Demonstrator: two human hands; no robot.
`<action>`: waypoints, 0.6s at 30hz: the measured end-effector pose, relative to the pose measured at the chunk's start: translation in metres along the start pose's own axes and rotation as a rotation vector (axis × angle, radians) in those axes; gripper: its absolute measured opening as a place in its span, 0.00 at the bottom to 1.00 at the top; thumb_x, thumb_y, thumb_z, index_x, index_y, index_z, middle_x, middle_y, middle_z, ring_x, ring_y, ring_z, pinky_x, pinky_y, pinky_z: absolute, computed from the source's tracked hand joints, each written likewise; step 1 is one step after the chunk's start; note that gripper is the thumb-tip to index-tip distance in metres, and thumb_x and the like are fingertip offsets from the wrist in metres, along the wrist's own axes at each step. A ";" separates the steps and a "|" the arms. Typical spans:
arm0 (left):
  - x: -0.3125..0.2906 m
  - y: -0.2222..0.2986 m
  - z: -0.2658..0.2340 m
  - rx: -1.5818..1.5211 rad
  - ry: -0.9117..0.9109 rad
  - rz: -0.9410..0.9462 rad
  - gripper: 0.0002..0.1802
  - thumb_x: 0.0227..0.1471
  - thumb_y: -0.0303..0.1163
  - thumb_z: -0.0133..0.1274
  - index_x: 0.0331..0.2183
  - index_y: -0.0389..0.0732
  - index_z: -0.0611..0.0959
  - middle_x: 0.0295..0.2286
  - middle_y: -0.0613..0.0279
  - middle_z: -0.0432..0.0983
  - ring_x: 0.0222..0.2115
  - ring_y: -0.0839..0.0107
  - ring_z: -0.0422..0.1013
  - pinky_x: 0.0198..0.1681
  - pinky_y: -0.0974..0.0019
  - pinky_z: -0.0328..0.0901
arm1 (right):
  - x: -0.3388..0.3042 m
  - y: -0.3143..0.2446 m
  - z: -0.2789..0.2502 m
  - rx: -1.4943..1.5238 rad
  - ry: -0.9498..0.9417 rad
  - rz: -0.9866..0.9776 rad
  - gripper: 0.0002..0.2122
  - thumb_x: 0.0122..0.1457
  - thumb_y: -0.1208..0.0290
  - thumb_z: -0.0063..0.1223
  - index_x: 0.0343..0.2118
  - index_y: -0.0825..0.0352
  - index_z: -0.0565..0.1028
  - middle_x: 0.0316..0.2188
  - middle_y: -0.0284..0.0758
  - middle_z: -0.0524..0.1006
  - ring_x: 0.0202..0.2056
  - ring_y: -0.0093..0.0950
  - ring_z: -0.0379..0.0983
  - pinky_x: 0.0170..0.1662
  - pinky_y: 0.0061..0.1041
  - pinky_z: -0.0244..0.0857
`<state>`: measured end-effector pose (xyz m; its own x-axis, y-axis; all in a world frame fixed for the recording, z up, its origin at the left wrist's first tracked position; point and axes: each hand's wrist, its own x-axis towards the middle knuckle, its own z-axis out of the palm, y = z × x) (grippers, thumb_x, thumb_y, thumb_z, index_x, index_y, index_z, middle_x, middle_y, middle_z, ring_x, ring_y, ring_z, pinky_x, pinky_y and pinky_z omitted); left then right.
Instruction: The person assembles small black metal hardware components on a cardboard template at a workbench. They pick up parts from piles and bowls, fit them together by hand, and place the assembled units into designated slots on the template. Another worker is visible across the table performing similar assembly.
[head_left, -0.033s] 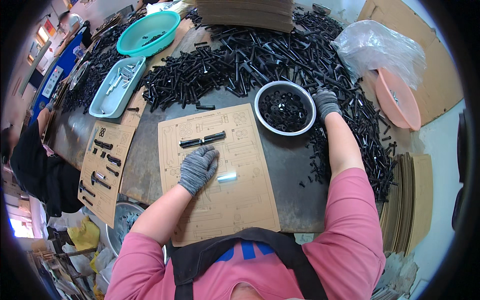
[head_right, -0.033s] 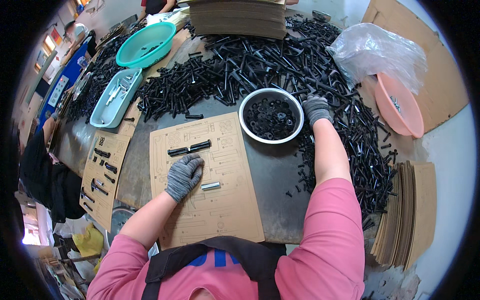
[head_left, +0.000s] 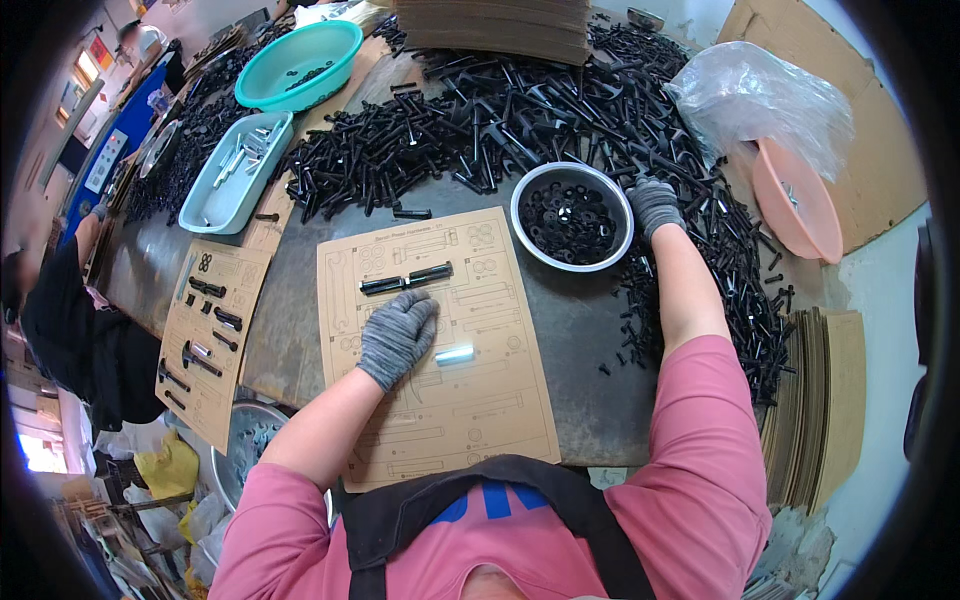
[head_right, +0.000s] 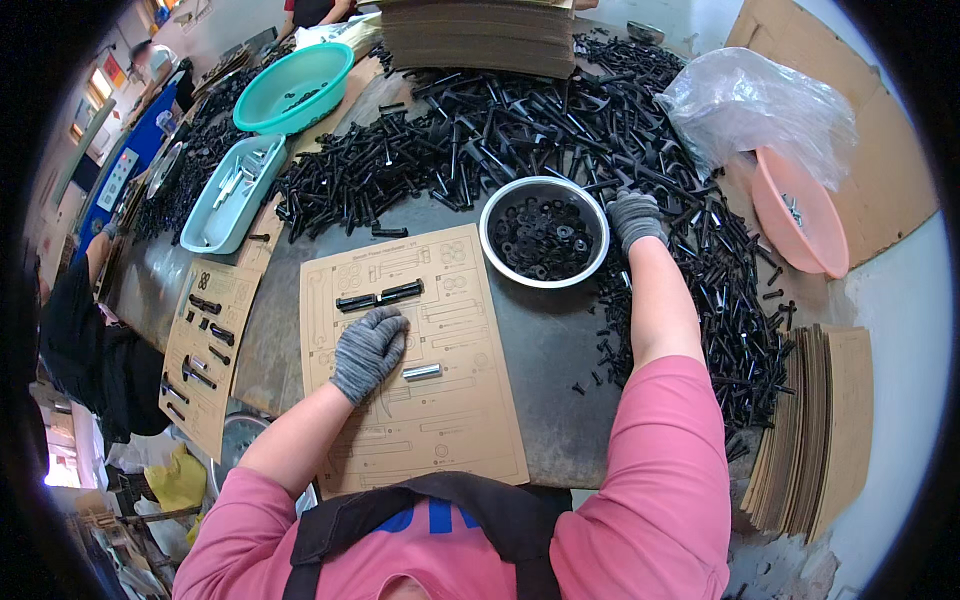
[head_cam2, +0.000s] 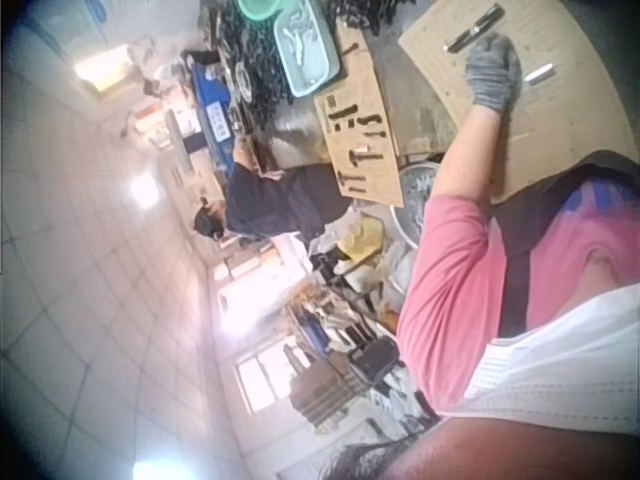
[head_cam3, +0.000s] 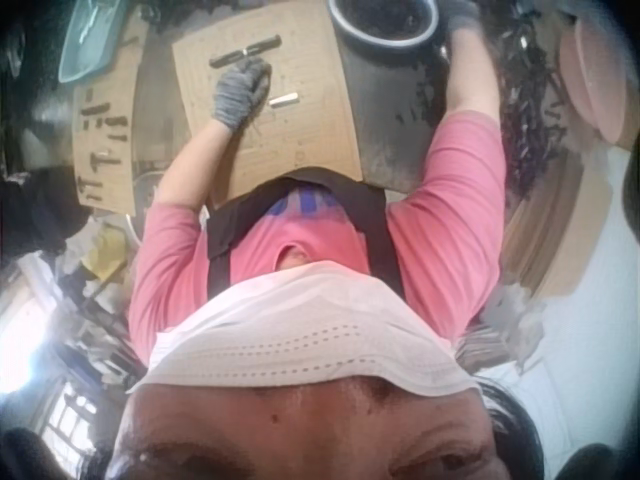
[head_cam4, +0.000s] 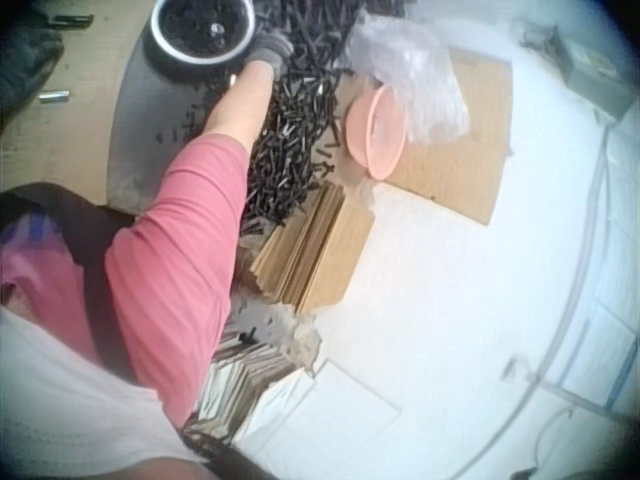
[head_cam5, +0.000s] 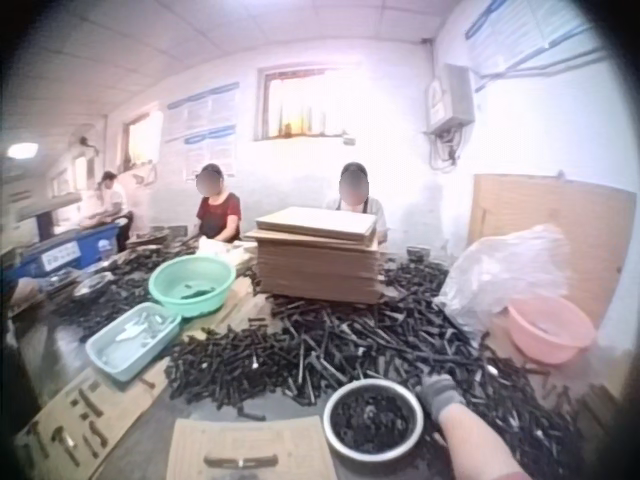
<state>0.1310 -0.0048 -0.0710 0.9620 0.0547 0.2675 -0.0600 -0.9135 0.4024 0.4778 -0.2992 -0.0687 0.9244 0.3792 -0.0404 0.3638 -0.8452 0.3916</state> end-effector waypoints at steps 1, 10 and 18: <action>0.000 0.000 0.000 -0.002 -0.010 -0.007 0.10 0.45 0.31 0.50 0.33 0.39 0.78 0.35 0.55 0.72 0.34 0.57 0.70 0.38 0.61 0.66 | 0.005 0.001 0.002 -0.039 -0.012 -0.018 0.13 0.54 0.64 0.40 0.40 0.57 0.74 0.45 0.36 0.70 0.45 0.33 0.69 0.45 0.34 0.63; -0.001 -0.003 0.001 0.003 0.003 0.043 0.10 0.45 0.31 0.50 0.32 0.40 0.78 0.35 0.56 0.72 0.34 0.57 0.70 0.37 0.61 0.66 | 0.006 0.019 0.032 0.089 -0.026 -0.117 0.14 0.54 0.64 0.38 0.42 0.64 0.68 0.39 0.46 0.73 0.40 0.41 0.71 0.43 0.38 0.65; -0.001 -0.005 0.004 0.002 0.033 0.055 0.09 0.45 0.31 0.50 0.32 0.40 0.78 0.35 0.56 0.73 0.33 0.57 0.71 0.36 0.61 0.67 | -0.035 0.078 -0.001 0.499 0.430 0.109 0.12 0.49 0.70 0.49 0.38 0.65 0.71 0.39 0.46 0.70 0.42 0.43 0.67 0.45 0.36 0.61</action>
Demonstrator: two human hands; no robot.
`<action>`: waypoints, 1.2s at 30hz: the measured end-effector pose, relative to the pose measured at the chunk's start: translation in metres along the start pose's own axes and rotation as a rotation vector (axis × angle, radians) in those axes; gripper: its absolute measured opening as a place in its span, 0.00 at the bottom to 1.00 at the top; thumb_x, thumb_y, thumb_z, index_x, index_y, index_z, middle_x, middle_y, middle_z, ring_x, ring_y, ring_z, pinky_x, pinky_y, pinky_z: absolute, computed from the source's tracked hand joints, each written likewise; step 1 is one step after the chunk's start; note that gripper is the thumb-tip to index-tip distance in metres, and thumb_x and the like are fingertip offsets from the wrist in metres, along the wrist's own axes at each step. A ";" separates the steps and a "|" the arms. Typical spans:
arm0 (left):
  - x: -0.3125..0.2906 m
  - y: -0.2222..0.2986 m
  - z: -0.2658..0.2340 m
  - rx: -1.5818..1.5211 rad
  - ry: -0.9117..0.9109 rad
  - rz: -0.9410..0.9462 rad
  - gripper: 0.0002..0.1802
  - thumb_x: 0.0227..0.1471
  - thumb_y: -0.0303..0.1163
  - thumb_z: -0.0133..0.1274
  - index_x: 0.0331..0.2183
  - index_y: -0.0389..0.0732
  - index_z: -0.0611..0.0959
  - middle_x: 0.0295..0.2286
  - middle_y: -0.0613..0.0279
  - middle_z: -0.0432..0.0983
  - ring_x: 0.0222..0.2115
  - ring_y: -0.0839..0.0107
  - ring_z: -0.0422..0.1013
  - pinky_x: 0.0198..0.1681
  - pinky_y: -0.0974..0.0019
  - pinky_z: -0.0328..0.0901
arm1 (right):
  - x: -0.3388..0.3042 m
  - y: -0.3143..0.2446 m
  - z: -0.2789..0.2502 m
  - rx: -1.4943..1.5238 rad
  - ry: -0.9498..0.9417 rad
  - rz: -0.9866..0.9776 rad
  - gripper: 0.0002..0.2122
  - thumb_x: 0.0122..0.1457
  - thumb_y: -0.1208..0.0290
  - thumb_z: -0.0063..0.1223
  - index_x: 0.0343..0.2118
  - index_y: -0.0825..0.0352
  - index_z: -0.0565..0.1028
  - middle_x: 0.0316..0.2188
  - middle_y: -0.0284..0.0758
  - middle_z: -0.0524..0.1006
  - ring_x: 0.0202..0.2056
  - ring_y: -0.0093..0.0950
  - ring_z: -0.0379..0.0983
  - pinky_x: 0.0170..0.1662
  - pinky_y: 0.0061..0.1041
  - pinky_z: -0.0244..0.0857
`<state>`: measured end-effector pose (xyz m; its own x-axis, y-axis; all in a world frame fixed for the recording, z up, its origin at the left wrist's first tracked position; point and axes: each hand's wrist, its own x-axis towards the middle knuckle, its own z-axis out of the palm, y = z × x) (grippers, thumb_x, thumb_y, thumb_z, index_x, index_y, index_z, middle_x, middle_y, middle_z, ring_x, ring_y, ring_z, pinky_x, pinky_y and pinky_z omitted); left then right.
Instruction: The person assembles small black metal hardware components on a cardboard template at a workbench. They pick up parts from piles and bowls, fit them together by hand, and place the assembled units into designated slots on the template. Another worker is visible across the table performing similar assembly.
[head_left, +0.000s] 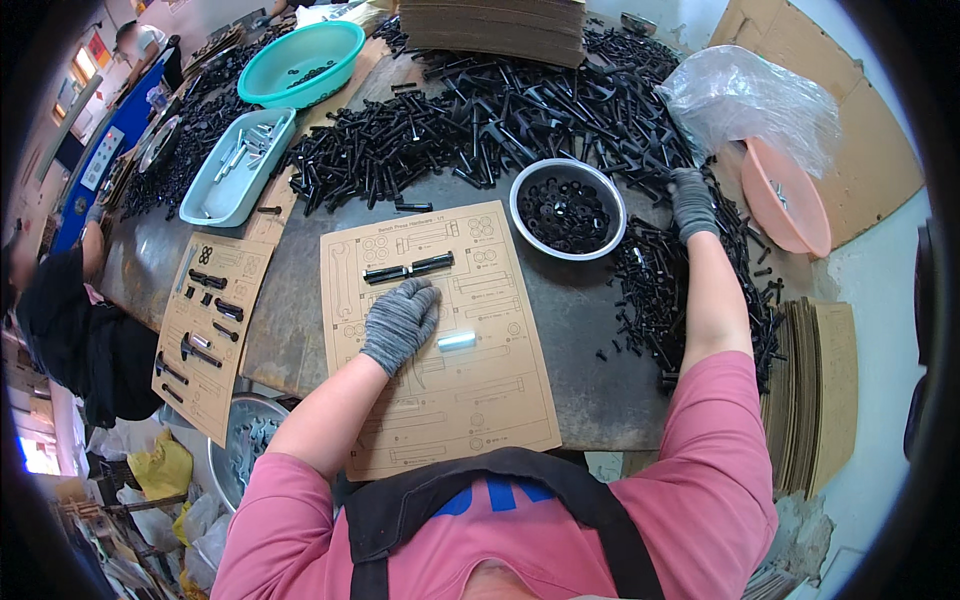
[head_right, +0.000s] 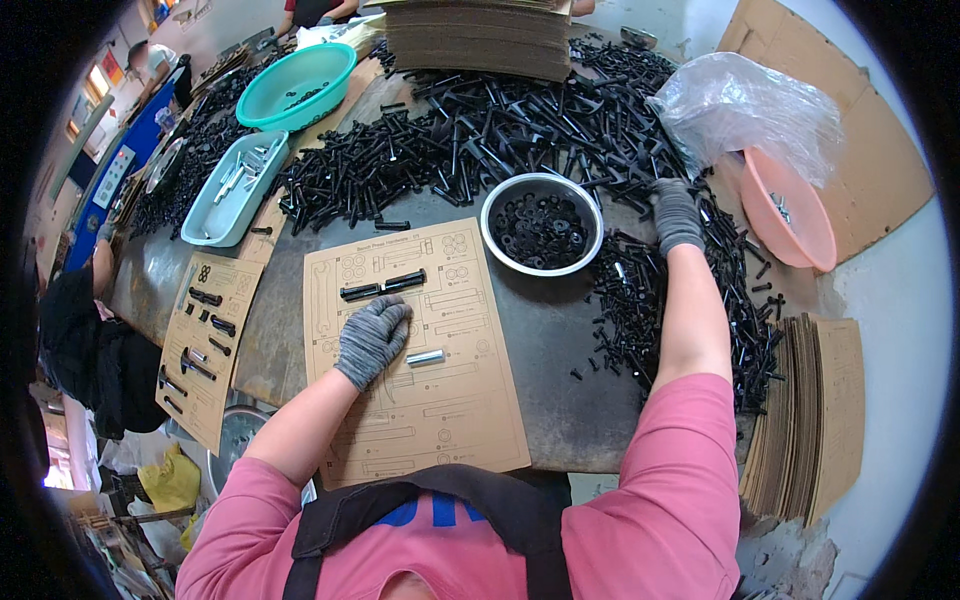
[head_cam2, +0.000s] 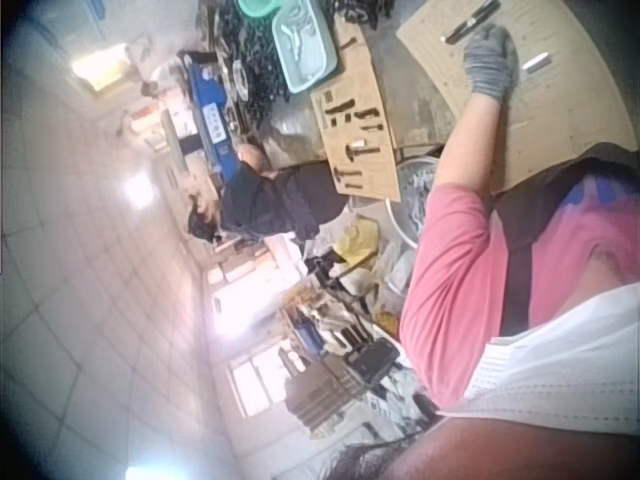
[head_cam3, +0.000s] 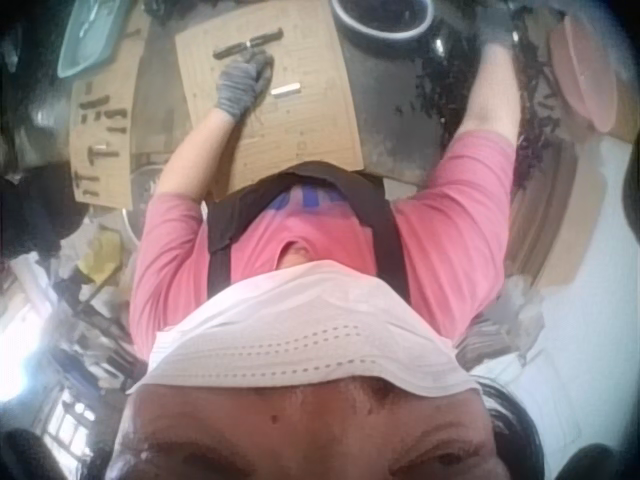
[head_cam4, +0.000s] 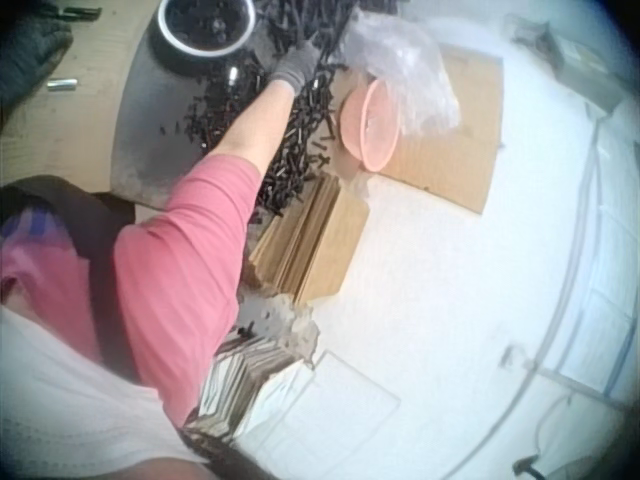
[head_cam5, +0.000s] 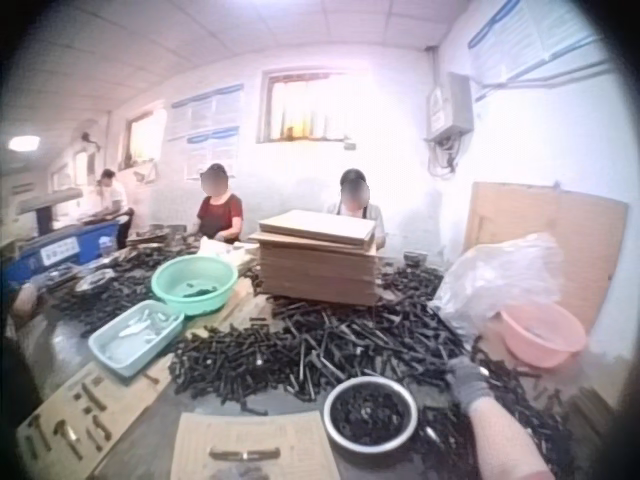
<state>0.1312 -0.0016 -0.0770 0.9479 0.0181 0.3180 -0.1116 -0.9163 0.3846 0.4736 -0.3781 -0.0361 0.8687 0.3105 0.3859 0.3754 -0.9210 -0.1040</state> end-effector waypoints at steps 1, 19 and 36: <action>0.000 0.000 0.000 -0.009 -0.006 -0.012 0.09 0.45 0.31 0.50 0.32 0.40 0.78 0.35 0.56 0.73 0.33 0.57 0.70 0.37 0.61 0.67 | -0.005 0.007 -0.011 0.032 0.081 0.073 0.12 0.50 0.69 0.48 0.39 0.66 0.71 0.38 0.47 0.70 0.43 0.42 0.66 0.46 0.35 0.60; -0.038 0.018 -0.020 -0.523 0.034 -0.314 0.19 0.46 0.29 0.51 0.43 0.41 0.73 0.34 0.55 0.70 0.29 0.66 0.69 0.34 0.70 0.65 | -0.233 -0.202 -0.071 1.754 -0.701 0.497 0.10 0.54 0.65 0.51 0.35 0.64 0.70 0.21 0.28 0.71 0.21 0.16 0.69 0.24 0.13 0.66; -0.065 0.034 -0.023 -0.010 -0.152 0.038 0.11 0.44 0.34 0.54 0.33 0.42 0.78 0.26 0.58 0.71 0.26 0.60 0.70 0.28 0.62 0.67 | -0.246 -0.183 -0.068 1.973 -0.279 0.574 0.09 0.56 0.68 0.49 0.39 0.63 0.68 0.26 0.26 0.70 0.20 0.13 0.67 0.17 0.08 0.60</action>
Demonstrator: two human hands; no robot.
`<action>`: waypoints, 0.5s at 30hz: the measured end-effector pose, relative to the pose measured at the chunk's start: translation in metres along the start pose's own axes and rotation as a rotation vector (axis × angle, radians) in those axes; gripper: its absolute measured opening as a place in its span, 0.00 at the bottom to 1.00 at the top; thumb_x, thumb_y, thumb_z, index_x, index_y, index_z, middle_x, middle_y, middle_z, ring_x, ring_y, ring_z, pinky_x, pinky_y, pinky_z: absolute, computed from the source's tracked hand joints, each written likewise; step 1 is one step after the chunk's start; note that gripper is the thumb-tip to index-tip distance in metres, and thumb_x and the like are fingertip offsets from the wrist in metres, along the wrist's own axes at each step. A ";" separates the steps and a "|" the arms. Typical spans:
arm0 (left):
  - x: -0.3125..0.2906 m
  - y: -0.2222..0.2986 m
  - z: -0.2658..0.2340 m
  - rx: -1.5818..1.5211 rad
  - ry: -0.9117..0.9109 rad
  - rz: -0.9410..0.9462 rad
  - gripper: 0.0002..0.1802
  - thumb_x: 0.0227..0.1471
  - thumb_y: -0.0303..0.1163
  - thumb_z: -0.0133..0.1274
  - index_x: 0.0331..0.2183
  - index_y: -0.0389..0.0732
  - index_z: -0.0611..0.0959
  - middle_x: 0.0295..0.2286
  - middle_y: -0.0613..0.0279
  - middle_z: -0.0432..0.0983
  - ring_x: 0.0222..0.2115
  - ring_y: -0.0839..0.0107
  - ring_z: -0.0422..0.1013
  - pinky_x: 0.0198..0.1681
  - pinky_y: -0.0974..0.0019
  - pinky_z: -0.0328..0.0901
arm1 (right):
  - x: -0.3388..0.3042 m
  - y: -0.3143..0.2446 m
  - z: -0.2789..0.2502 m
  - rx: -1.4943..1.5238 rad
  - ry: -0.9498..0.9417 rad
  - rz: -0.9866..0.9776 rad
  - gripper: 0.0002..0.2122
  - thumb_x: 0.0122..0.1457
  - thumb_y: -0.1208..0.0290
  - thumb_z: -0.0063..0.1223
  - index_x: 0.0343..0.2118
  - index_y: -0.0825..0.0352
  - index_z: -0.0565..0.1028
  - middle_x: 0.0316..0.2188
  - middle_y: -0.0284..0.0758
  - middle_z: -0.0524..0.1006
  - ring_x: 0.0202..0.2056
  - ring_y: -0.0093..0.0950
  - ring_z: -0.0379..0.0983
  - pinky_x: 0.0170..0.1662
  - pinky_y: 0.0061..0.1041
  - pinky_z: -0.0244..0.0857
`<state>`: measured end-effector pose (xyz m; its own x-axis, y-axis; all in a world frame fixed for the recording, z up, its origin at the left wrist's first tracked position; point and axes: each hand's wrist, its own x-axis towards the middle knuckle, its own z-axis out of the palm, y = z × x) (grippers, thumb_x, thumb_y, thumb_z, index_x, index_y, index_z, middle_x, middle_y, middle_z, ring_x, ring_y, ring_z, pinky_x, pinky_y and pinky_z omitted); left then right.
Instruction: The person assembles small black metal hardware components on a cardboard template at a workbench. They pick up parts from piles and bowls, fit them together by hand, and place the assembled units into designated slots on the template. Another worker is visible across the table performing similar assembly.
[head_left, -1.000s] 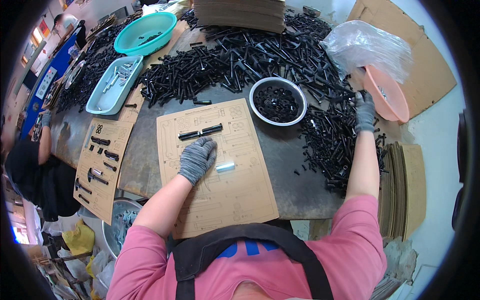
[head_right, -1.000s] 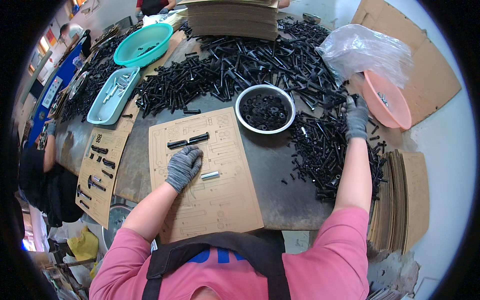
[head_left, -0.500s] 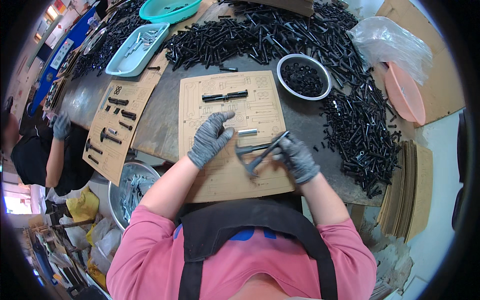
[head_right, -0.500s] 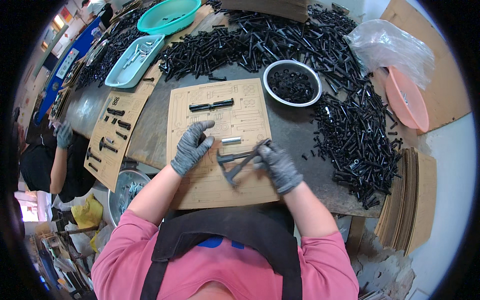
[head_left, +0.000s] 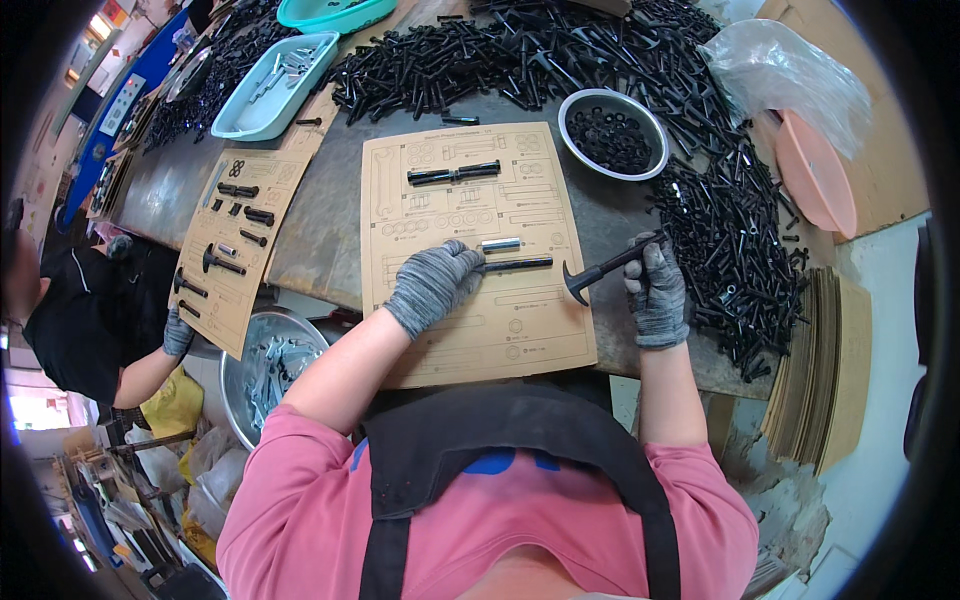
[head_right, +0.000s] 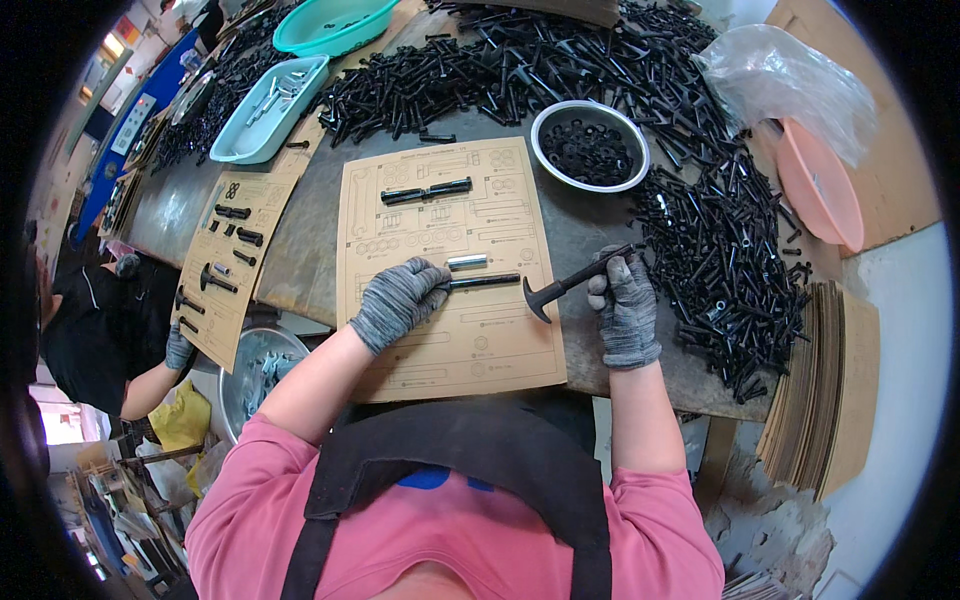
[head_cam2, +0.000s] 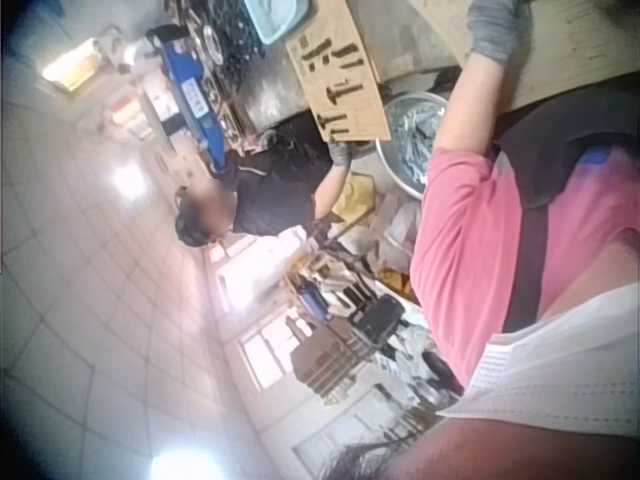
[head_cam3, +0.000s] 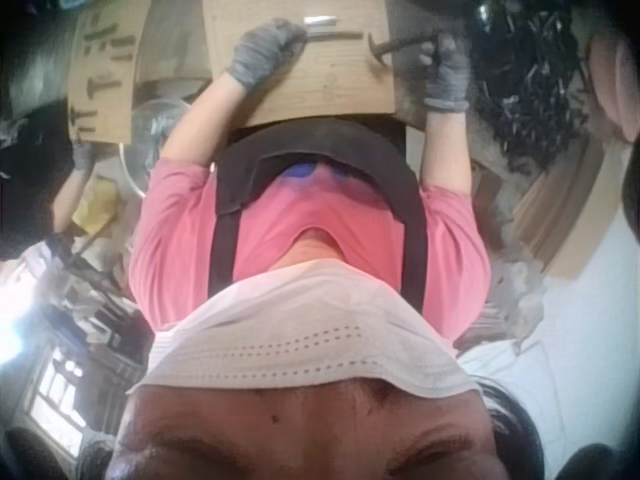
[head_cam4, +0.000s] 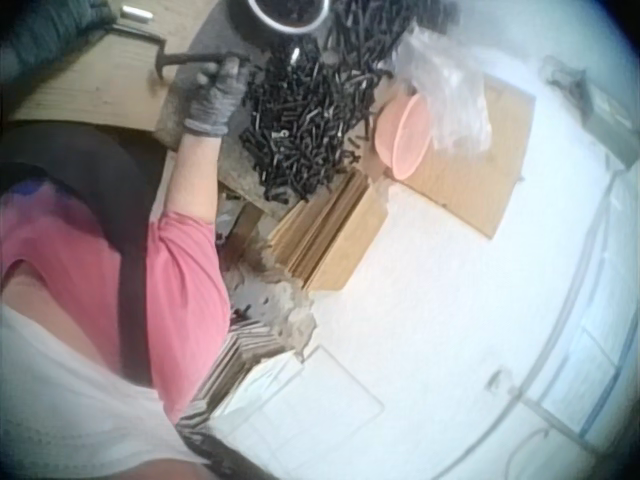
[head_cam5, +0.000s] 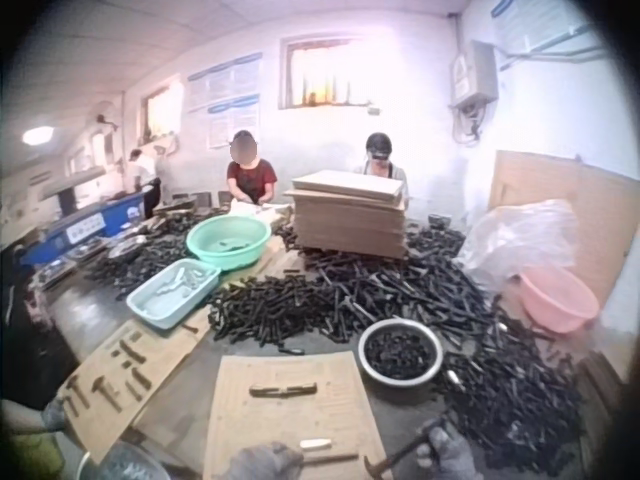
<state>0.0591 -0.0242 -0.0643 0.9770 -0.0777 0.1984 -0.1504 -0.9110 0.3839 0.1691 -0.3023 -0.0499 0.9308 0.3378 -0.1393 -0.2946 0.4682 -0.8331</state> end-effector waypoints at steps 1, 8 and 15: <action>0.001 0.001 -0.003 -0.017 -0.005 0.001 0.12 0.45 0.35 0.53 0.34 0.42 0.77 0.27 0.57 0.71 0.26 0.60 0.70 0.29 0.61 0.67 | -0.003 0.000 -0.001 0.001 -0.003 0.006 0.08 0.56 0.69 0.49 0.37 0.64 0.68 0.25 0.28 0.69 0.21 0.15 0.66 0.19 0.10 0.60; -0.026 0.014 -0.018 -0.456 0.109 -0.080 0.27 0.37 0.35 0.60 0.42 0.38 0.74 0.30 0.56 0.68 0.26 0.67 0.68 0.31 0.67 0.67 | -0.020 0.028 0.041 -0.110 -0.176 0.165 0.10 0.55 0.65 0.51 0.36 0.64 0.68 0.23 0.30 0.71 0.22 0.17 0.67 0.22 0.13 0.63; -0.081 -0.001 -0.031 -1.159 -0.114 -0.575 0.29 0.44 0.34 0.58 0.48 0.38 0.67 0.28 0.65 0.70 0.29 0.76 0.69 0.32 0.75 0.65 | -0.027 0.064 0.094 -0.184 -0.382 0.332 0.09 0.56 0.67 0.48 0.36 0.66 0.69 0.29 0.34 0.72 0.26 0.20 0.71 0.27 0.17 0.67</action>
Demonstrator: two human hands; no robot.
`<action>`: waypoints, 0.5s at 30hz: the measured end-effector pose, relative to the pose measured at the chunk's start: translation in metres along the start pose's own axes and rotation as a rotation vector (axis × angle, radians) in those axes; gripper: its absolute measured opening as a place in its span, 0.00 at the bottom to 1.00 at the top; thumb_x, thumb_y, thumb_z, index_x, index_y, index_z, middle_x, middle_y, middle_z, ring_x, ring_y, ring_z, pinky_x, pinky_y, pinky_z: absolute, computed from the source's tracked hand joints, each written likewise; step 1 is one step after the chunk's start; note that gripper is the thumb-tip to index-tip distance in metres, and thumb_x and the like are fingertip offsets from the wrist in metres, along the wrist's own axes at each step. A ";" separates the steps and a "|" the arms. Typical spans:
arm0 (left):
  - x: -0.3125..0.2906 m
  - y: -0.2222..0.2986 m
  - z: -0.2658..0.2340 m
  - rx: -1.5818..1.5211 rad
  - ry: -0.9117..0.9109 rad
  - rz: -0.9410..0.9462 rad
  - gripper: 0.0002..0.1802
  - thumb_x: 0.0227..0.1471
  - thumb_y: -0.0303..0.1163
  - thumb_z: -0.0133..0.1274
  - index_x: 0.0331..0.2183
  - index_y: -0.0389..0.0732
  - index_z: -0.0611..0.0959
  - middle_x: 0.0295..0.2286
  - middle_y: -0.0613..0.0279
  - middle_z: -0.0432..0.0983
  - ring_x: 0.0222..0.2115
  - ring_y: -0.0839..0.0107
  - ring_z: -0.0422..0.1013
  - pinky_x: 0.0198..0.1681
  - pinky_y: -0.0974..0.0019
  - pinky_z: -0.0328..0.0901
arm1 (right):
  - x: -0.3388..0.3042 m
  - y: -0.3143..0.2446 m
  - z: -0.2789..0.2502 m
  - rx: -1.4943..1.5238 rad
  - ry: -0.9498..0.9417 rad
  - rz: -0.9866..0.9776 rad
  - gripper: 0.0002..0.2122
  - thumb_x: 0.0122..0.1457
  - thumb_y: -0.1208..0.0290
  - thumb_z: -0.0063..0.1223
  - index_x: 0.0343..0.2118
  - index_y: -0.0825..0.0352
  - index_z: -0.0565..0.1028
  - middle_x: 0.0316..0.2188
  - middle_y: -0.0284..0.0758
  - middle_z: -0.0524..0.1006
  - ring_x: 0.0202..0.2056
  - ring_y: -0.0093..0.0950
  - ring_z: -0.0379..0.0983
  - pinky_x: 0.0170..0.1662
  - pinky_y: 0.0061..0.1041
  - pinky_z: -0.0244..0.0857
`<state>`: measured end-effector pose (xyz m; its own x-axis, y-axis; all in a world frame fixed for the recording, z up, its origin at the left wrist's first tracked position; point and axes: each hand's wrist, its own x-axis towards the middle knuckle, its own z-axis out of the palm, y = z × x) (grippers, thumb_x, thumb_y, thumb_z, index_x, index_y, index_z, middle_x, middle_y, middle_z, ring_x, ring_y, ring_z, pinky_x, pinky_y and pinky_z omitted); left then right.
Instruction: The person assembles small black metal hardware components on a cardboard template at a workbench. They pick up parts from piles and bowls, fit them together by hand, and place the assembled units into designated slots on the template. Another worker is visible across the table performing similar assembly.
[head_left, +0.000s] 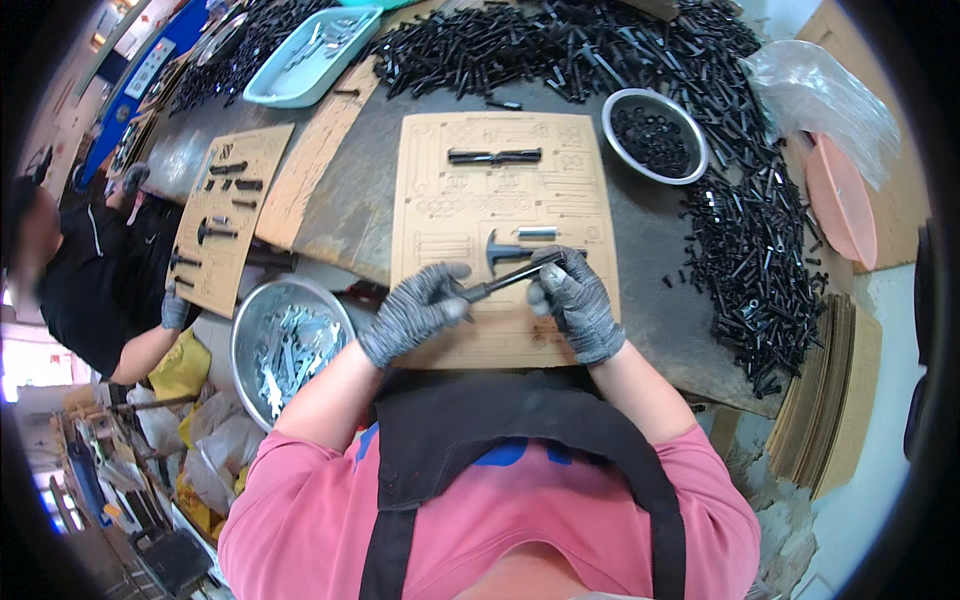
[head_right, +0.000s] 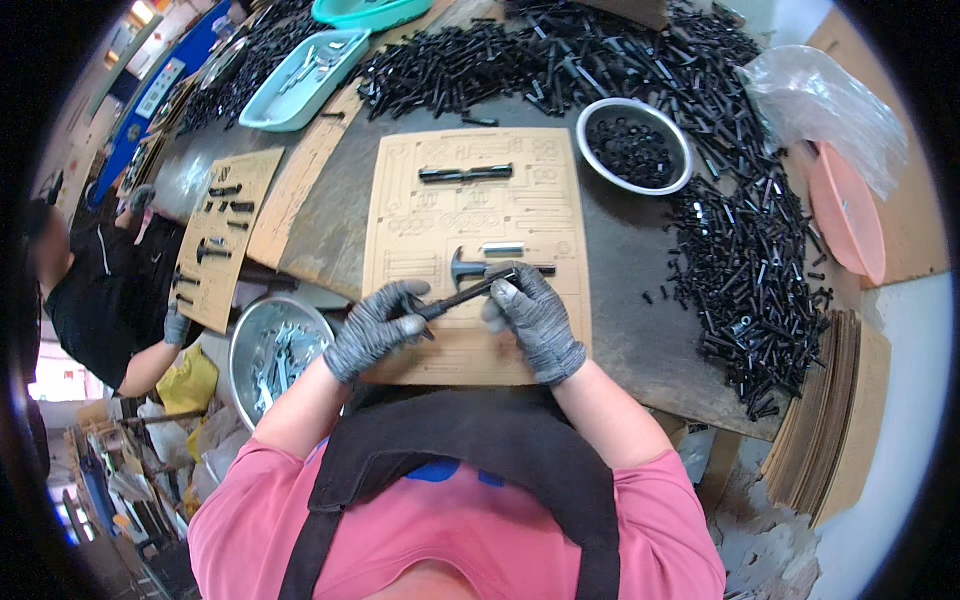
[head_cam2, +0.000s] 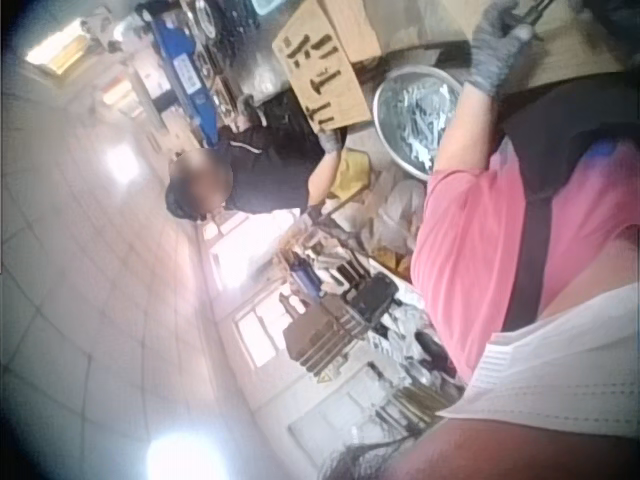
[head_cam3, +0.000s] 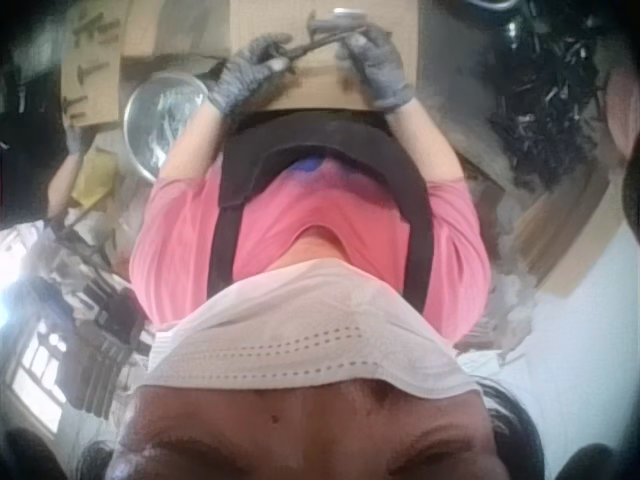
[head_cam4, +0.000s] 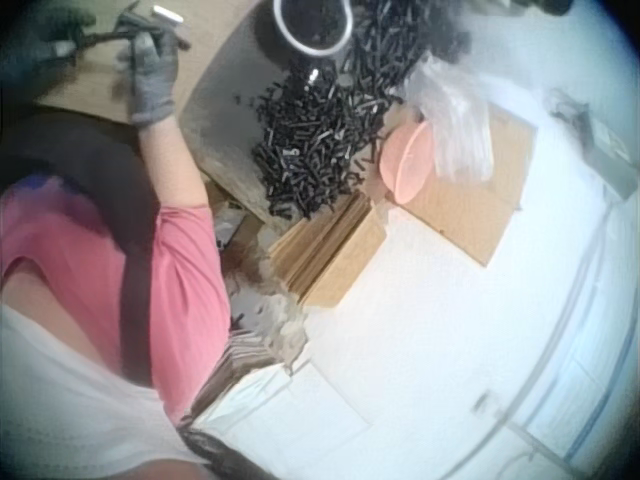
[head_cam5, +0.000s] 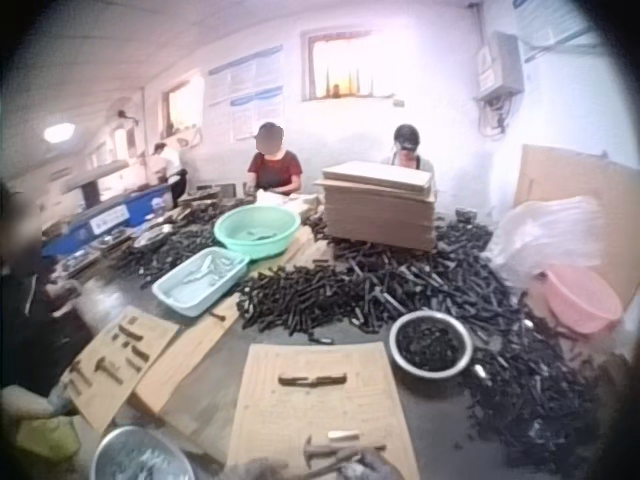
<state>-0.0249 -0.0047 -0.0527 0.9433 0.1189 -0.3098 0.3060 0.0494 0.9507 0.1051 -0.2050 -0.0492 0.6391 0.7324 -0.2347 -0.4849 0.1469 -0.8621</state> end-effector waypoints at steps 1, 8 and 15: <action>-0.009 -0.001 -0.012 0.017 0.041 0.074 0.27 0.46 0.33 0.56 0.48 0.38 0.68 0.29 0.65 0.71 0.30 0.77 0.69 0.33 0.76 0.65 | 0.004 0.001 0.000 -0.152 0.000 0.112 0.09 0.57 0.67 0.47 0.37 0.66 0.69 0.29 0.33 0.72 0.27 0.20 0.71 0.26 0.16 0.66; -0.030 -0.010 -0.056 1.121 0.102 0.650 0.24 0.34 0.38 0.60 0.37 0.41 0.77 0.33 0.56 0.73 0.35 0.59 0.69 0.39 0.61 0.64 | 0.006 0.022 0.008 -1.395 -0.191 -0.339 0.11 0.51 0.65 0.49 0.35 0.65 0.73 0.29 0.39 0.72 0.33 0.35 0.70 0.39 0.33 0.64; -0.027 -0.014 -0.057 1.199 -0.025 0.615 0.32 0.30 0.48 0.61 0.40 0.42 0.75 0.38 0.56 0.68 0.41 0.56 0.64 0.49 0.55 0.55 | 0.003 0.016 0.001 -1.497 -0.221 -0.274 0.09 0.52 0.65 0.47 0.31 0.64 0.73 0.28 0.38 0.71 0.33 0.35 0.69 0.38 0.33 0.65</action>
<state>-0.0619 0.0481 -0.0587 0.9652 -0.2109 0.1547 -0.2539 -0.8973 0.3611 0.0985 -0.1998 -0.0626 0.4418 0.8960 -0.0459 0.7404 -0.3930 -0.5452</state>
